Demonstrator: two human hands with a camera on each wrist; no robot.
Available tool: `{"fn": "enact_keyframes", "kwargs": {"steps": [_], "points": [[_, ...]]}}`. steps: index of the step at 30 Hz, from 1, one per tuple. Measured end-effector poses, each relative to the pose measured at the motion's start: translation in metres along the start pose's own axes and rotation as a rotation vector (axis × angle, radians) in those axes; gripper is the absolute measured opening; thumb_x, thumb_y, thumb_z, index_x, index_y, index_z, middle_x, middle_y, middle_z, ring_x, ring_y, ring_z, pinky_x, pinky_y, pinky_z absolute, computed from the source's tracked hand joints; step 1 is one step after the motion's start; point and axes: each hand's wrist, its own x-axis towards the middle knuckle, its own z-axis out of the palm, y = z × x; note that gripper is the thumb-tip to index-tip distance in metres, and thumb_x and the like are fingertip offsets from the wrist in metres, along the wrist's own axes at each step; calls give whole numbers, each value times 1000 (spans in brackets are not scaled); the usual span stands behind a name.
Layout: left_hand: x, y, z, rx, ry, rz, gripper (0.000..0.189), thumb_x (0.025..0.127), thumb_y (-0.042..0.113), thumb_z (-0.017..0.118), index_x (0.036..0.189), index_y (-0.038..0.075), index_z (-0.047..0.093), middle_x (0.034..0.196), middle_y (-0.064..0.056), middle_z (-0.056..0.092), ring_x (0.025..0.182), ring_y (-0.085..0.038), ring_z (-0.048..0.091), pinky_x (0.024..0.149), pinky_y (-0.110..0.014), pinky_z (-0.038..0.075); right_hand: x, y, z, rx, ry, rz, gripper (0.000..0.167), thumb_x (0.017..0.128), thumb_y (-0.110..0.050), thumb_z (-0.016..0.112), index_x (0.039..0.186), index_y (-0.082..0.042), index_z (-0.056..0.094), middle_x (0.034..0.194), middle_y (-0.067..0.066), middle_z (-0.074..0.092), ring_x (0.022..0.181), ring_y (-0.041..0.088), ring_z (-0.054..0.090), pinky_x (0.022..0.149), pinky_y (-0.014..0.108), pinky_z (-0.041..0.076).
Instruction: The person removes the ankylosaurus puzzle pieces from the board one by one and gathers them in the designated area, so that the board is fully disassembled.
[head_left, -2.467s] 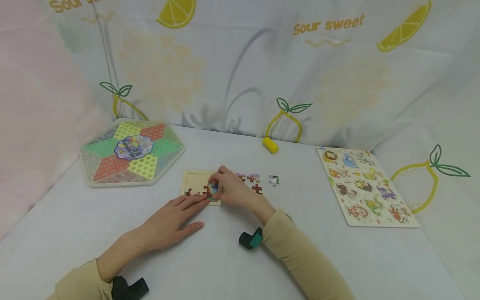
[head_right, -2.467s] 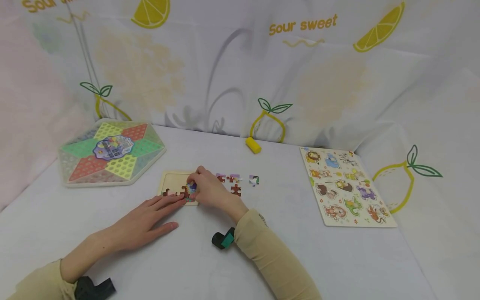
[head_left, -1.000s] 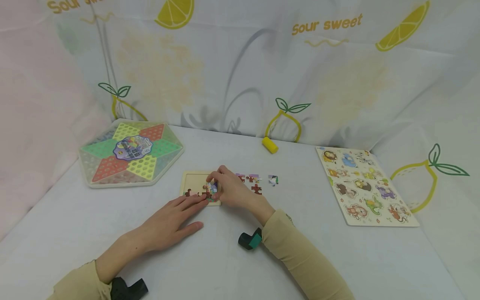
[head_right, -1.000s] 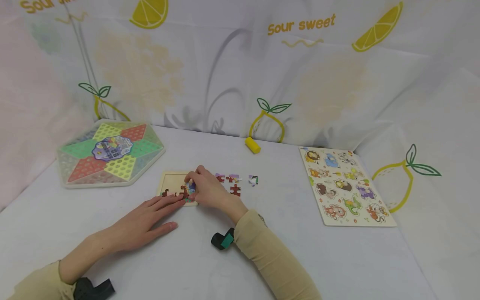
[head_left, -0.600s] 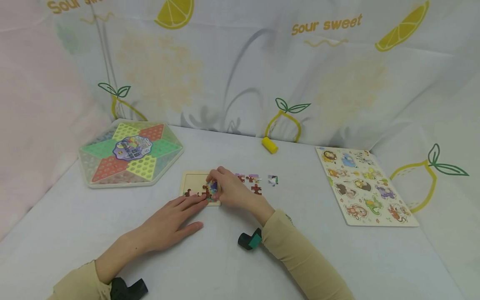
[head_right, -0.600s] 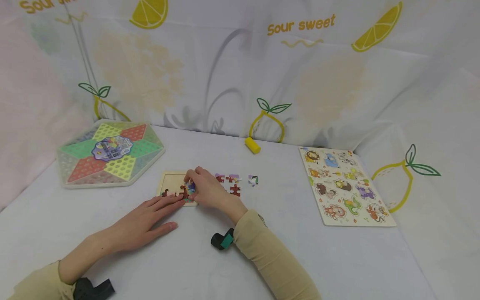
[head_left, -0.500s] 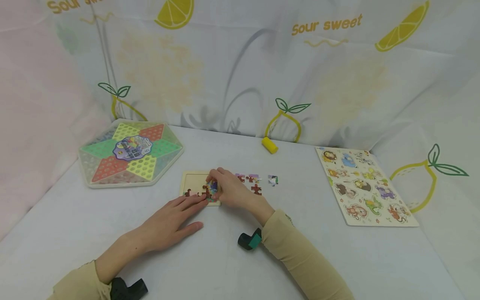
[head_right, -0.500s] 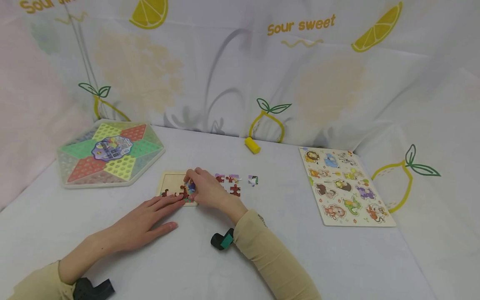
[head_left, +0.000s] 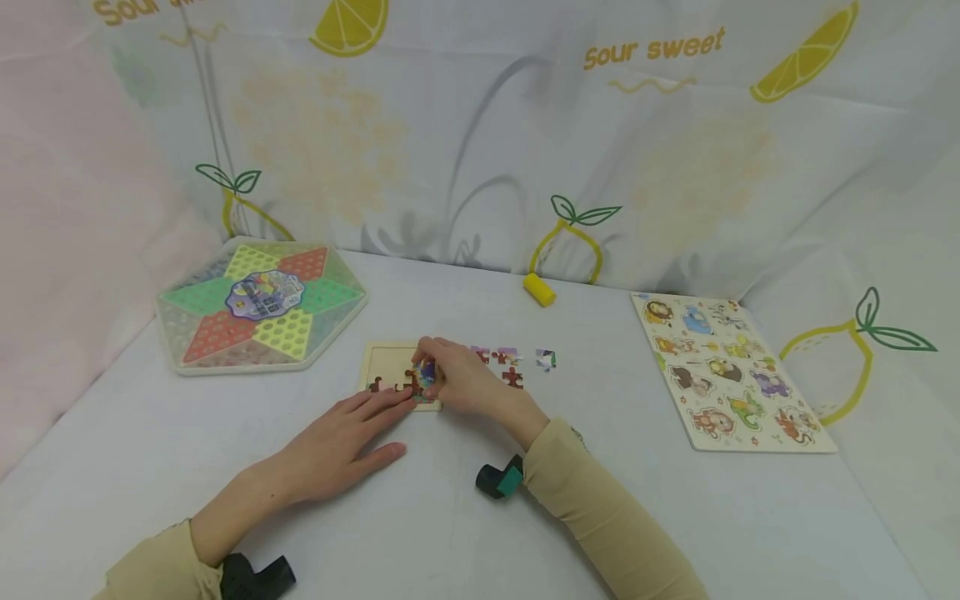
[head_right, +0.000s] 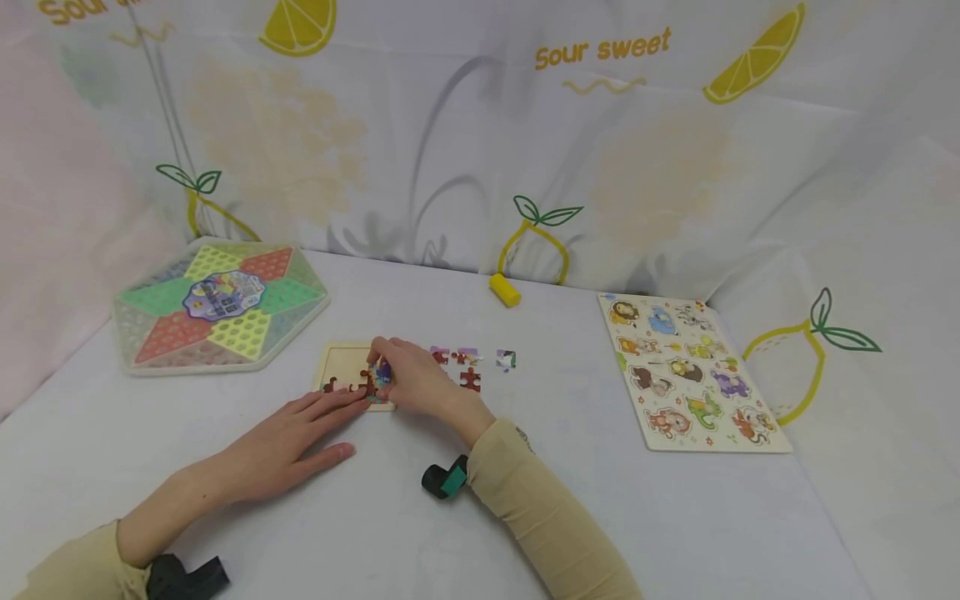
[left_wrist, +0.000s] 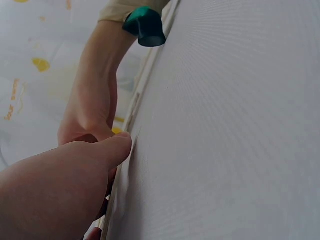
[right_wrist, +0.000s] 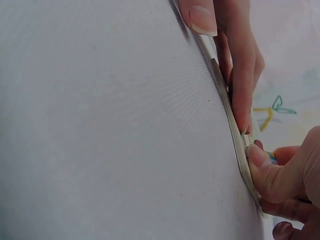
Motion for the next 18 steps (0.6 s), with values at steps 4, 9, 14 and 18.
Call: {"fn": "enact_keyframes", "kwargs": {"steps": [4, 9, 14, 18], "points": [[0, -1, 0, -3, 0, -3, 61, 100, 54, 51, 153, 23, 44, 156, 1, 42, 145, -36, 36, 115, -58, 32, 1, 0, 0, 6, 4, -8, 37, 84, 2, 77, 113, -12, 59, 111, 6, 66, 78, 15, 53, 73, 25, 45], [0, 0, -1, -4, -1, -1, 61, 100, 53, 52, 153, 23, 44, 155, 1, 43, 145, -36, 36, 115, -58, 32, 2, 0, 0, 18, 4, -7, 37, 83, 3, 77, 112, -11, 60, 112, 6, 68, 79, 15, 55, 73, 25, 47], [0, 1, -2, 6, 0, 3, 61, 101, 52, 52, 153, 21, 44, 156, 1, 42, 145, -36, 36, 115, -58, 32, 2, -1, -1, 15, -5, 11, 37, 83, 1, 77, 113, -12, 60, 114, 6, 68, 81, 15, 56, 75, 26, 48], [0, 1, -1, 4, -2, 3, 61, 101, 53, 52, 153, 22, 44, 156, 0, 43, 145, -36, 36, 115, -58, 32, 2, -1, -1, 16, -10, 20, 37, 84, 0, 78, 114, -12, 60, 114, 5, 68, 81, 14, 56, 75, 25, 48]]}}
